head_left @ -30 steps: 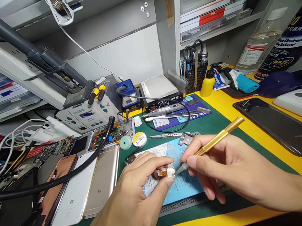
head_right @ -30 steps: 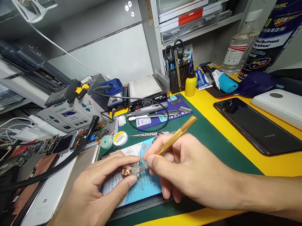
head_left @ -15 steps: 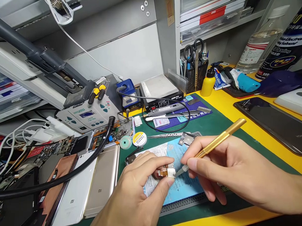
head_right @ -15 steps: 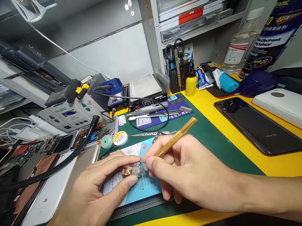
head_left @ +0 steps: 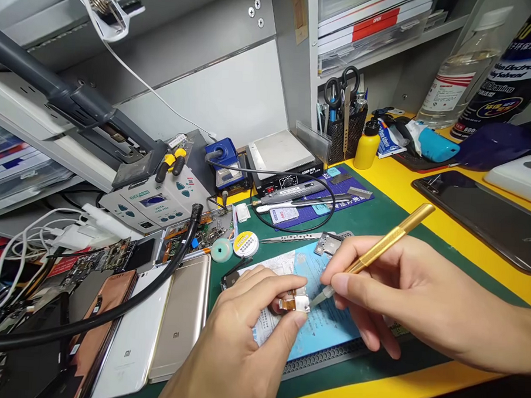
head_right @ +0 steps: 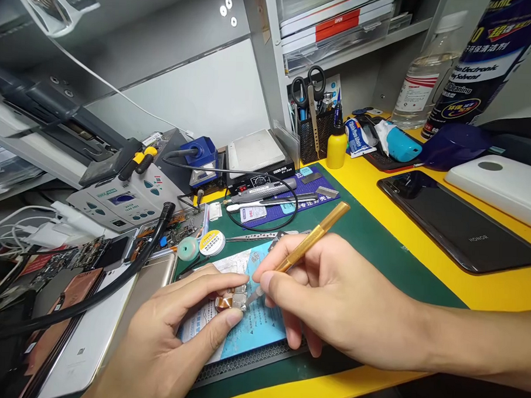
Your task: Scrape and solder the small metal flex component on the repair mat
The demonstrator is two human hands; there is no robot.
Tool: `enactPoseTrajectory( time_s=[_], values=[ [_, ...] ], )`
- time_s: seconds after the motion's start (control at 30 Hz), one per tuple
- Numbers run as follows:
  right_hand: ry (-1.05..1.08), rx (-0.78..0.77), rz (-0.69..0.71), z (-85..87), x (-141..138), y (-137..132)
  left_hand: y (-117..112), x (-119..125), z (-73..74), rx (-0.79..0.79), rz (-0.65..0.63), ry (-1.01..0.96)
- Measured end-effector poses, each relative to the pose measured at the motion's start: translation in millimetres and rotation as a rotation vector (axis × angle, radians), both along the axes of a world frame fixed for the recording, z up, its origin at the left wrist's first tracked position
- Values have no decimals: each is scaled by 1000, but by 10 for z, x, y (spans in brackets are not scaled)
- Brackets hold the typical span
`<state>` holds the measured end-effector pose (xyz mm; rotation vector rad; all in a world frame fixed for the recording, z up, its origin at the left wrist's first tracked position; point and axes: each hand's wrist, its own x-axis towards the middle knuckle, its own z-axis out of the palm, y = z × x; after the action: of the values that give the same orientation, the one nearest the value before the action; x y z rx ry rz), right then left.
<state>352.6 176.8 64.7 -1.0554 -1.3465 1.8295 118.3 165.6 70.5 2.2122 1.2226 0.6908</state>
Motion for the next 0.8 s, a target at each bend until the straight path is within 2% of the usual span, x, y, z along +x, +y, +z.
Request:
enactPoseTrajectory(
  time_s=[0.4,0.8],
  values=[
    [8,-31,6,19,-13,-8,-5,10,12,-3,8,11],
    [-8,14,11,-7,17,-18,-12,12,20,-7,9,26]
  ],
)
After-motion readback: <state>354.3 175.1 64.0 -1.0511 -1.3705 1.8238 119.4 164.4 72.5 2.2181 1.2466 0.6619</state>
